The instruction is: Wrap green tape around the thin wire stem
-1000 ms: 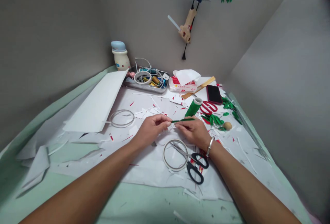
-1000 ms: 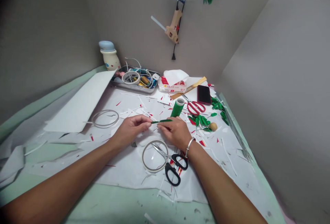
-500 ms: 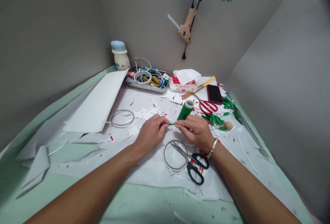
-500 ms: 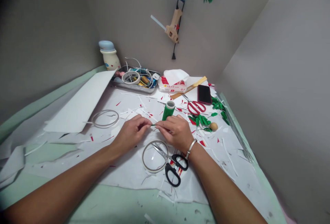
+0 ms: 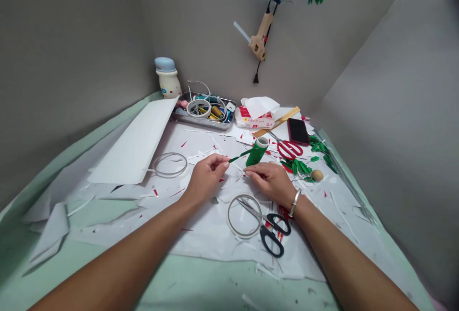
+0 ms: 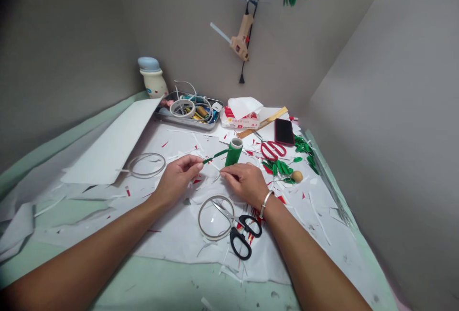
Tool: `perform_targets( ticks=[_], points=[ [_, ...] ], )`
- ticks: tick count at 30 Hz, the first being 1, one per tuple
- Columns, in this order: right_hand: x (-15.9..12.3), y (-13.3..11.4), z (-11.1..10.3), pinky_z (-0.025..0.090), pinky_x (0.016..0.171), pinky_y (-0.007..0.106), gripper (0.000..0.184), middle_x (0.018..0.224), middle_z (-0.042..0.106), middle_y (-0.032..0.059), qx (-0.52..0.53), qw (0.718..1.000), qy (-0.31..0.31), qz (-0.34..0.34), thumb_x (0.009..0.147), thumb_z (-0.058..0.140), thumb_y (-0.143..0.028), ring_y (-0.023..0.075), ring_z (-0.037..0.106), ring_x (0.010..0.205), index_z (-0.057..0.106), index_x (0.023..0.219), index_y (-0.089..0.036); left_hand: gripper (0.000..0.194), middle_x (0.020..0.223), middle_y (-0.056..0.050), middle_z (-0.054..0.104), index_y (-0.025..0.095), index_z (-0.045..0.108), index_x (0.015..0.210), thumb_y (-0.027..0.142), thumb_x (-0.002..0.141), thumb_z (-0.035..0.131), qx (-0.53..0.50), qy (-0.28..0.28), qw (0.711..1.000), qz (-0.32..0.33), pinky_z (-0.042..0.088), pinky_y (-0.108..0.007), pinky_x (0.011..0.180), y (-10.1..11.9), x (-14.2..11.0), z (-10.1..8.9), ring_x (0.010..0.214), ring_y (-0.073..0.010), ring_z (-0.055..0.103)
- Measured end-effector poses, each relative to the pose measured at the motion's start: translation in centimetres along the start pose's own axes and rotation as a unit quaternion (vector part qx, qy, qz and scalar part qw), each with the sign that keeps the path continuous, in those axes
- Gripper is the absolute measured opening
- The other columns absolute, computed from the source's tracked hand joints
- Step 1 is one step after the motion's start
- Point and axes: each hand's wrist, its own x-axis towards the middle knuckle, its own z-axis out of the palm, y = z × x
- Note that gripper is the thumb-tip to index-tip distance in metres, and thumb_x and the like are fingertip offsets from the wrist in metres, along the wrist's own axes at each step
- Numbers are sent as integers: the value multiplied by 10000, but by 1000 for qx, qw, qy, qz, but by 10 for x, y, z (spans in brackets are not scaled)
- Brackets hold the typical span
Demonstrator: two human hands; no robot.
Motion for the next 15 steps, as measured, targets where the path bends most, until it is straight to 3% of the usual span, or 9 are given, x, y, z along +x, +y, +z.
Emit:
perform_targets(
  ticks=[6,11,15],
  points=[
    [-6,-15,3,347,660,272,170,822,733,15,-92,991,-39,-83,860,563,-207,135,642,722,691,967,-241,301,679,10,593,152,629,897,391,716,651,-62,-3,998,-7,452,-220,567,1,-1,1,576,-100,530],
    [-9,-25,-1,324,624,277,189,727,711,5,-83,985,-37,-145,882,527,-221,121,595,635,685,986,-221,274,828,-34,680,158,673,900,377,739,637,-8,-9,1000,27,477,-247,623,-1,-3,3,644,-125,585],
    [-10,-27,-4,367,630,270,195,736,721,4,-44,988,-18,-149,884,532,-234,116,612,629,688,1000,-218,203,883,-33,690,179,701,889,318,768,614,59,-9,995,75,476,-251,657,-1,-6,3,682,-133,610]
  ],
)
